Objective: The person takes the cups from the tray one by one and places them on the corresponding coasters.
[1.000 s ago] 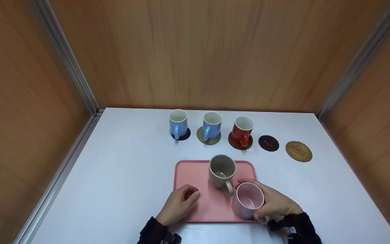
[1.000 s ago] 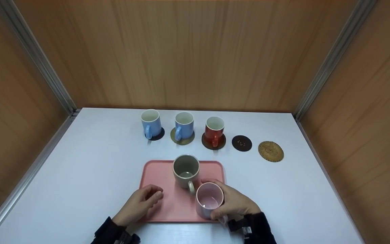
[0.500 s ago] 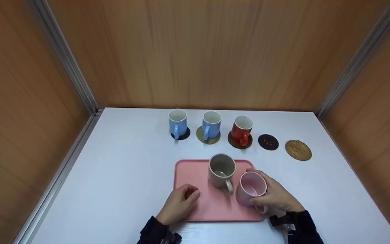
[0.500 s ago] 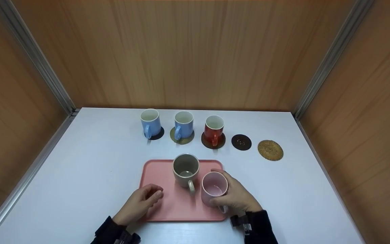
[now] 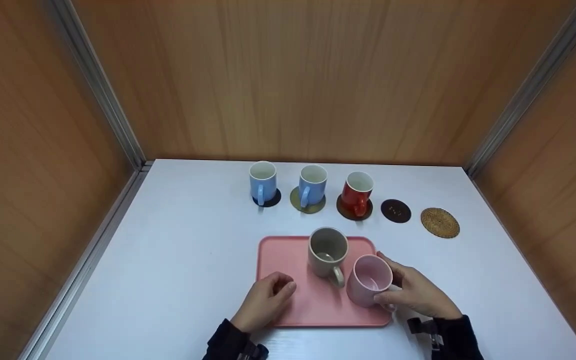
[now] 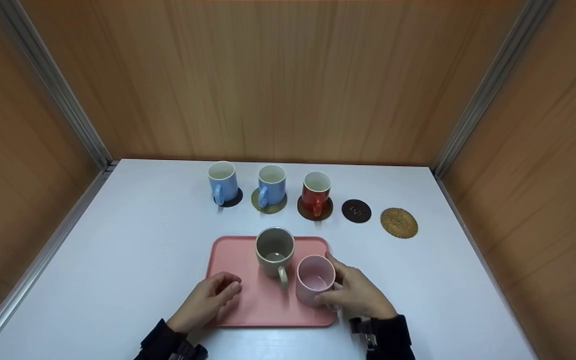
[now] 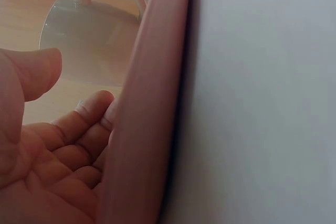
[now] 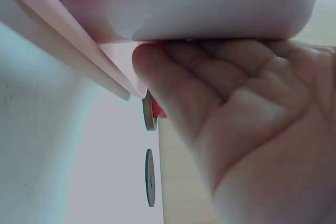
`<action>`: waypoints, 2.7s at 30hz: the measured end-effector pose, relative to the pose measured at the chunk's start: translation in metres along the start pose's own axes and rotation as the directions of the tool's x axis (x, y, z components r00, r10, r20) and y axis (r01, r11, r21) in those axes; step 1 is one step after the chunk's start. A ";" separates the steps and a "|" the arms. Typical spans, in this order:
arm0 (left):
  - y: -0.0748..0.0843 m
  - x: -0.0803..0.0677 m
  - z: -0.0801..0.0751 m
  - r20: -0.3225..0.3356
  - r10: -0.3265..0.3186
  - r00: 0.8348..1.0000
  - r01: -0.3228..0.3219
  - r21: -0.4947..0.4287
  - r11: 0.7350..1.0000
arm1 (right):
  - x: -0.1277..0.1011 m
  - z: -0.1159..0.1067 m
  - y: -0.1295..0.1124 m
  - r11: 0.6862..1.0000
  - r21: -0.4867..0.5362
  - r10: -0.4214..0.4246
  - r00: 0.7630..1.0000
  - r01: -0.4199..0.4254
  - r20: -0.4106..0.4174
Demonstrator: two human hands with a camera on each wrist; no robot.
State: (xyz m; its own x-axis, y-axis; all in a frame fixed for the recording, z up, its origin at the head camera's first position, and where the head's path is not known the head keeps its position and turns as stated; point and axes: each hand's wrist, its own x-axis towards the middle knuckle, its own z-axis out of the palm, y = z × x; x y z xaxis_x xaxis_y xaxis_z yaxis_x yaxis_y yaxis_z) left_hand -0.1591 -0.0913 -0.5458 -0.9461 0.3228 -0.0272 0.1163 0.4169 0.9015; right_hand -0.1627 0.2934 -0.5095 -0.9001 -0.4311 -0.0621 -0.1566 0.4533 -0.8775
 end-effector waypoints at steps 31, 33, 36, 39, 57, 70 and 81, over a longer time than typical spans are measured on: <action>0.001 0.003 -0.001 -0.015 0.016 1.000 -0.015 0.033 0.999 | -0.004 -0.010 0.009 0.979 -0.110 0.154 0.978 -0.170 -0.140; 0.001 0.003 -0.001 -0.013 0.014 1.000 -0.014 0.035 0.999 | -0.005 -0.011 0.010 0.973 -0.123 0.177 0.975 -0.193 -0.135; 0.000 0.003 0.000 -0.013 0.006 1.000 -0.005 0.035 0.999 | -0.005 -0.011 0.011 0.975 -0.115 0.177 0.978 -0.190 -0.114; -0.002 0.003 0.000 -0.014 0.003 1.000 -0.003 0.038 0.999 | -0.004 -0.009 0.015 0.983 -0.105 0.144 0.986 -0.153 -0.088; -0.002 0.002 0.002 -0.014 -0.008 1.000 0.009 0.041 0.999 | -0.004 -0.005 0.011 0.987 0.030 0.159 0.987 -0.159 0.019; -0.002 0.002 0.003 -0.014 -0.033 0.999 0.034 0.055 0.998 | -0.003 -0.003 0.012 0.975 0.124 0.179 0.983 -0.182 0.036; -0.003 0.003 0.003 -0.017 -0.015 1.000 0.016 0.047 0.999 | -0.004 -0.007 0.009 0.977 0.151 0.157 0.987 -0.150 -0.034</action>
State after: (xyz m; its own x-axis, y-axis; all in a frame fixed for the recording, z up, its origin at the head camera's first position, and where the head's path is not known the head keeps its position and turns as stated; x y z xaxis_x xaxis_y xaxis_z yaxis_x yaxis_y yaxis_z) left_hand -0.1613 -0.0895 -0.5498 -0.9528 0.3017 -0.0336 0.1151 0.4616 0.8796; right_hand -0.1631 0.3049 -0.5136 -0.9268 -0.3280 -0.1831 0.0437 0.3898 -0.9199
